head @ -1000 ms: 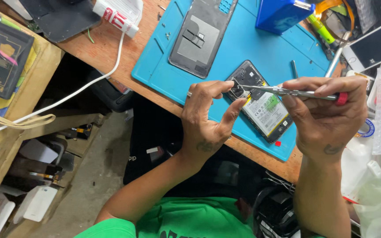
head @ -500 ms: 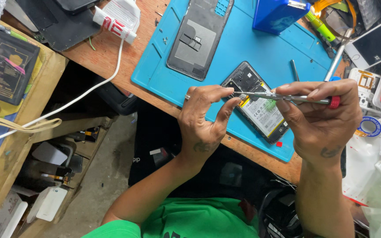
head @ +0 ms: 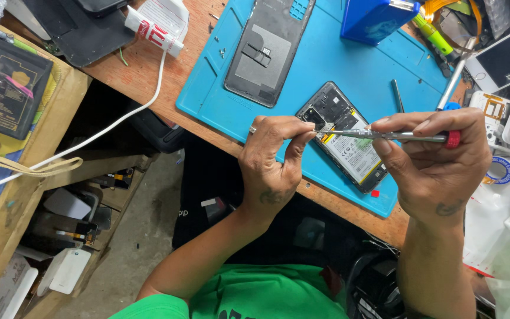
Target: The person reassembles a disassembled smartphone by inserting the battery, connecting internal components, and securing the back cover. They use a screwdriver to tighten screws and align the casing. The phone is handled throughout the process on a cluttered workbench.
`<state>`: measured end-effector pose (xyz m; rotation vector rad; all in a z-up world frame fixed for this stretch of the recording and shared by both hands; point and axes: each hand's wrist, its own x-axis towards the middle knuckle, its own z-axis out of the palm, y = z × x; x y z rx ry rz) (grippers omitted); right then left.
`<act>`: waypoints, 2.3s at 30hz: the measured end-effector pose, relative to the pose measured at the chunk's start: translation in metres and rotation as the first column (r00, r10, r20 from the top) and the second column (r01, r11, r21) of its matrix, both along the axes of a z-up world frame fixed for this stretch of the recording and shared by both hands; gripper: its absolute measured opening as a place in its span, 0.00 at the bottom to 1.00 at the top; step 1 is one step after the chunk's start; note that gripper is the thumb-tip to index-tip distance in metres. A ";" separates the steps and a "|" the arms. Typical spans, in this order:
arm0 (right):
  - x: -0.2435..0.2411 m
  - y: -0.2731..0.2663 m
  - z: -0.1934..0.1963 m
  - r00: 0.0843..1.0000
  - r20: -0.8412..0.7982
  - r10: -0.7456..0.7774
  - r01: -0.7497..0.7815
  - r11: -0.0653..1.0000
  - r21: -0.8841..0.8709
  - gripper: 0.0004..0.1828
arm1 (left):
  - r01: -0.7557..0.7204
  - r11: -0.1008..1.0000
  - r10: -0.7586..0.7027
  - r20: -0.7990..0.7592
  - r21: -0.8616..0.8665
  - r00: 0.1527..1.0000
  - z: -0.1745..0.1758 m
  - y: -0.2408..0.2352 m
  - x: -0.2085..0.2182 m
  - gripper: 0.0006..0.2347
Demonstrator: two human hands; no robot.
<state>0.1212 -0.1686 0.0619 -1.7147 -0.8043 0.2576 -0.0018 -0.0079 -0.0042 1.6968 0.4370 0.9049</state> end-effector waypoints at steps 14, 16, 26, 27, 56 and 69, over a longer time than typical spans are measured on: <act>-0.002 0.000 0.004 0.993 0.117 -0.023 0.033 0.996 -0.081 0.21 | 0.081 0.997 -0.081 0.035 0.014 0.996 -0.001 0.001 0.000 0.08; -0.002 0.000 0.004 0.994 0.106 -0.008 0.014 0.998 -0.055 0.22 | 0.079 0.997 -0.079 0.021 0.023 0.997 0.000 0.001 0.000 0.08; -0.001 0.008 0.003 0.953 0.302 0.001 0.034 0.993 -0.111 0.25 | 0.052 0.994 -0.041 -0.109 0.093 0.993 0.004 0.001 0.002 0.11; -0.001 0.010 0.003 0.944 0.330 0.004 0.045 0.989 -0.140 0.25 | 0.037 0.993 -0.025 -0.107 0.114 0.994 0.004 0.000 0.002 0.11; 0.007 0.069 0.040 0.703 0.641 0.308 0.123 0.835 -0.536 0.14 | 0.000 0.995 0.006 -0.057 0.101 0.998 0.000 0.000 0.002 0.09; 0.007 0.076 0.041 0.708 0.657 0.260 0.165 0.843 -0.512 0.09 | -0.003 0.994 0.009 -0.054 0.106 0.999 -0.003 0.000 0.003 0.09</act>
